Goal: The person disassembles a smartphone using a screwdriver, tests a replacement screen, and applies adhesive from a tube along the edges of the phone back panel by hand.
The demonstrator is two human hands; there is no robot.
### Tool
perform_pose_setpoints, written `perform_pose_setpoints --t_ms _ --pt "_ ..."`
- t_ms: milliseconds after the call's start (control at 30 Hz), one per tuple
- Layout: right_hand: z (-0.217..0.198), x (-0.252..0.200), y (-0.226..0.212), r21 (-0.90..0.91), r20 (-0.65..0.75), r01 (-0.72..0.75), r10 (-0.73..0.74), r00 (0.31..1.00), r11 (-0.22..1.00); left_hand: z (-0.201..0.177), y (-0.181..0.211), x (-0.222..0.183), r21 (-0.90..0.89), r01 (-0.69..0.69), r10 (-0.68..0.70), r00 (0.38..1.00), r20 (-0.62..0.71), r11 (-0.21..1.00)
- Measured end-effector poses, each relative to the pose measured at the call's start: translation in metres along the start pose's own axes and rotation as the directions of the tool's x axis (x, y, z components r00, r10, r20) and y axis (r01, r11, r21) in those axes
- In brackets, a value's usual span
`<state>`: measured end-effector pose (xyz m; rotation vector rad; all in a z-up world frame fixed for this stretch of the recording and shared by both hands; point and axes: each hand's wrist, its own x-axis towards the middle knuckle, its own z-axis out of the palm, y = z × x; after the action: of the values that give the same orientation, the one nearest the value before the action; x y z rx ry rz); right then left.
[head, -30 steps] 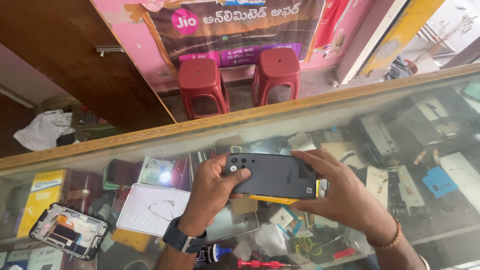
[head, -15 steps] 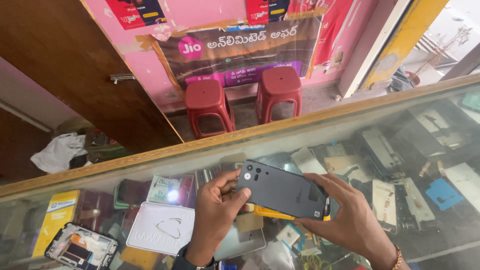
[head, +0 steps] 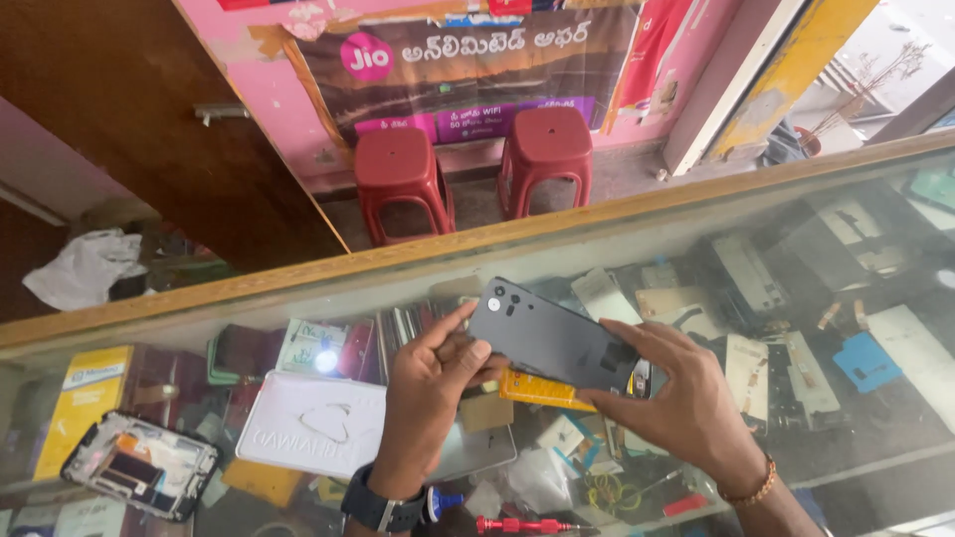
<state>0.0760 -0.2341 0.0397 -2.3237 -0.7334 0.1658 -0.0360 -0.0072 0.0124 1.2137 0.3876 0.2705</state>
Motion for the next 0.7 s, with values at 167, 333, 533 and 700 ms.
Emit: perform_pose_setpoints --t_ms 167,333,533,700 --pt "-0.006 0.009 0.007 0.062 -0.035 0.212 -0.21 0.977 0.975 -0.009 0.002 0.003 -0.018 -0.109 0.11 0.981 0.162 0.994" --pt "-0.002 0.003 0.003 0.382 0.081 0.172 -0.218 0.973 0.908 -0.012 0.013 -0.005 -0.188 -0.144 0.209 0.895 0.394 0.972" --pt "0.007 -0.001 -0.01 0.317 0.122 0.189 -0.238 0.963 0.929 -0.011 0.011 -0.012 -0.222 -0.218 0.283 0.904 0.322 0.95" --pt "0.009 -0.009 -0.015 0.32 0.154 0.214 -0.273 0.95 0.923 -0.016 0.013 -0.014 -0.209 -0.16 0.223 0.919 0.324 0.965"
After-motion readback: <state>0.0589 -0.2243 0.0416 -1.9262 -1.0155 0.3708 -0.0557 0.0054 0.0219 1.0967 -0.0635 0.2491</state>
